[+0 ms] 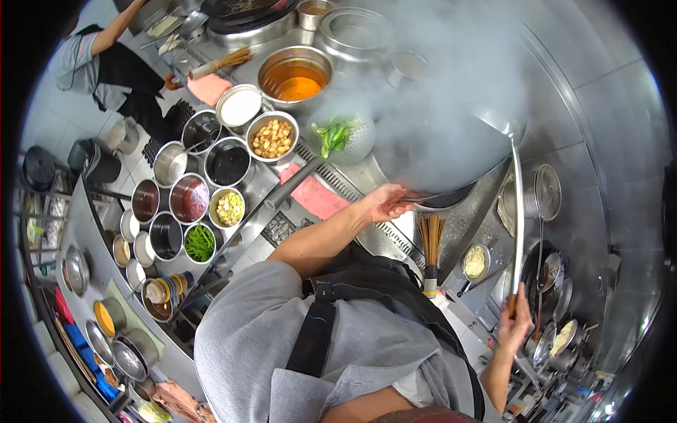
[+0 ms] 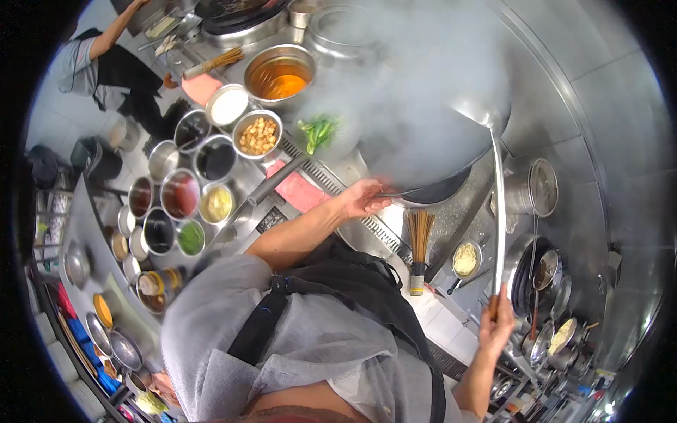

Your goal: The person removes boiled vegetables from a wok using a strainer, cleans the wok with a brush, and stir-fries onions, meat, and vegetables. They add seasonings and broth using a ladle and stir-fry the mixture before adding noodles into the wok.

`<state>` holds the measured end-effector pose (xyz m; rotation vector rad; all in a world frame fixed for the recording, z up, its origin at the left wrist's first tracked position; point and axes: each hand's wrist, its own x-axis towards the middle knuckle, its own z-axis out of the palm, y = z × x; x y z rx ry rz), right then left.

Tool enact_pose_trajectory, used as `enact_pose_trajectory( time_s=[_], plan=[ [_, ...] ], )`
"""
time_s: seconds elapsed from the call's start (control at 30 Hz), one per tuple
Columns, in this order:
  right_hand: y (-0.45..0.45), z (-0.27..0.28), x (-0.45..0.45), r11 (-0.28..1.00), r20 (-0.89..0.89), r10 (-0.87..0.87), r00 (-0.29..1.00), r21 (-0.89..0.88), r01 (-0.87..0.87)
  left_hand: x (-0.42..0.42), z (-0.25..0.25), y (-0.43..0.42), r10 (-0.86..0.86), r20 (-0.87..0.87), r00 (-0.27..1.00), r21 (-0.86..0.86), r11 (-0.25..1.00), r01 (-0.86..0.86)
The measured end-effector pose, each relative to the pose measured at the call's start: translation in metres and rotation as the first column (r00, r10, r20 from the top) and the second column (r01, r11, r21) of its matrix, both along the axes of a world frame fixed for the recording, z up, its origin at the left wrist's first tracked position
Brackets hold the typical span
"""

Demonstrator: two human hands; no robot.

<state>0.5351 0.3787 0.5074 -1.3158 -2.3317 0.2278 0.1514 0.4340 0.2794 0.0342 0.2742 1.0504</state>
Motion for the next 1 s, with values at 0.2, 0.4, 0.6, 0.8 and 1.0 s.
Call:
enact_pose_trajectory(
  time_s=[0.2,0.4,0.6,0.8,1.0],
  plan=[
    [-0.006,-0.101,-0.036,0.823,-0.443,-0.423,0.79,-0.553,0.131,0.029,-0.037,0.041,0.319,-0.374,0.871,-0.153,0.905,-0.397],
    [0.022,-0.083,-0.134,0.794,-0.597,-0.335,0.729,-0.595,-0.123,0.02,-0.044,0.067,0.324,-0.785,0.527,0.047,0.88,-0.472],
    [0.117,-0.067,-0.244,0.906,-0.227,0.179,0.957,-0.342,-0.25,-0.023,-0.02,0.007,0.178,-0.983,-0.035,0.18,0.941,-0.286],
    [0.153,-0.081,-0.374,0.826,0.017,0.539,0.842,-0.21,-0.524,-0.057,-0.123,-0.103,0.23,-0.707,-0.668,0.404,0.907,-0.115],
    [0.149,-0.106,-0.399,0.798,0.16,0.6,0.784,-0.195,-0.57,-0.079,-0.104,-0.122,0.083,-0.827,-0.556,0.154,0.985,-0.081]
  ],
)
